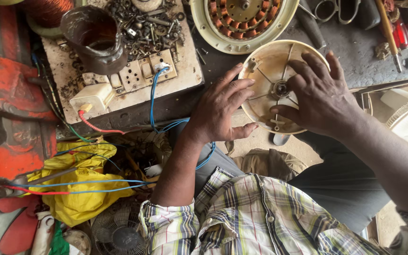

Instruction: The person works on a circular plastic fan housing, repeatedly spinning the central hub and using a green-handled screwdriver to adjust the mechanism. They then pick up a separate circular metal stator with copper windings and place it on the workbench.

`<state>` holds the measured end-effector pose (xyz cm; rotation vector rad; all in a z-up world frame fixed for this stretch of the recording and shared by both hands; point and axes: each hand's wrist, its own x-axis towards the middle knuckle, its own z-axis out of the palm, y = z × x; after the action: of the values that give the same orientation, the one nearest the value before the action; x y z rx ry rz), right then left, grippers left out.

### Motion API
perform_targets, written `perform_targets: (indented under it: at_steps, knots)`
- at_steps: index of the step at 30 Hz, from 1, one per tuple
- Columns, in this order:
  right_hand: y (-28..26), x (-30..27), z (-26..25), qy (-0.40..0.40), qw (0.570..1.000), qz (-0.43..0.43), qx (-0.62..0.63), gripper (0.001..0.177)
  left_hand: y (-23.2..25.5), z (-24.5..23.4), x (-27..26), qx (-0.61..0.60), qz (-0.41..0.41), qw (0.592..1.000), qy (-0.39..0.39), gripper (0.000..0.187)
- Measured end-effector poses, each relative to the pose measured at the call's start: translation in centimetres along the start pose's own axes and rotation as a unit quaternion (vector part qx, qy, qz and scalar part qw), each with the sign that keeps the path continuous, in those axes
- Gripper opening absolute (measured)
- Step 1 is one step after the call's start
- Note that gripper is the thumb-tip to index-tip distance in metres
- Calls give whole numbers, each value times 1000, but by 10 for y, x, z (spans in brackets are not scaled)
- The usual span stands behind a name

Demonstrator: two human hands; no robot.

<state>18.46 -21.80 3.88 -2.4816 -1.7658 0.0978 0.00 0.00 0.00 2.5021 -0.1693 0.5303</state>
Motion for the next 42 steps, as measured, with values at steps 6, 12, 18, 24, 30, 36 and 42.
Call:
perform_targets:
  at_steps: [6,12,18,24,30,36,42]
  knots:
    - [-26,19,-34,-132,961,11,-242,78,0,0,0,-8,8,1000,8,70]
    - [-17,-17,-39,24,998,-4,63,92,-2,1,-3,-19,17,999,30,70]
    - [-5,-18,-9,13,999,-26,25,97,-1,0,-1,-15,14,1000,12,69]
    - [-10,-15,-12,-12,999,-45,29,92,0,-3,-1,-19,15,999,24,67]
    - [-9,-28,-17,-17,999,-3,-43,85,-2,2,1,-40,9,999,9,72]
    - [-17,-13,-12,-14,999,-42,-18,91,-1,-3,1,-20,22,999,12,68]
    - [-8,-22,-25,-35,998,-34,-37,90,7,-11,9,-23,13,1000,4,66]
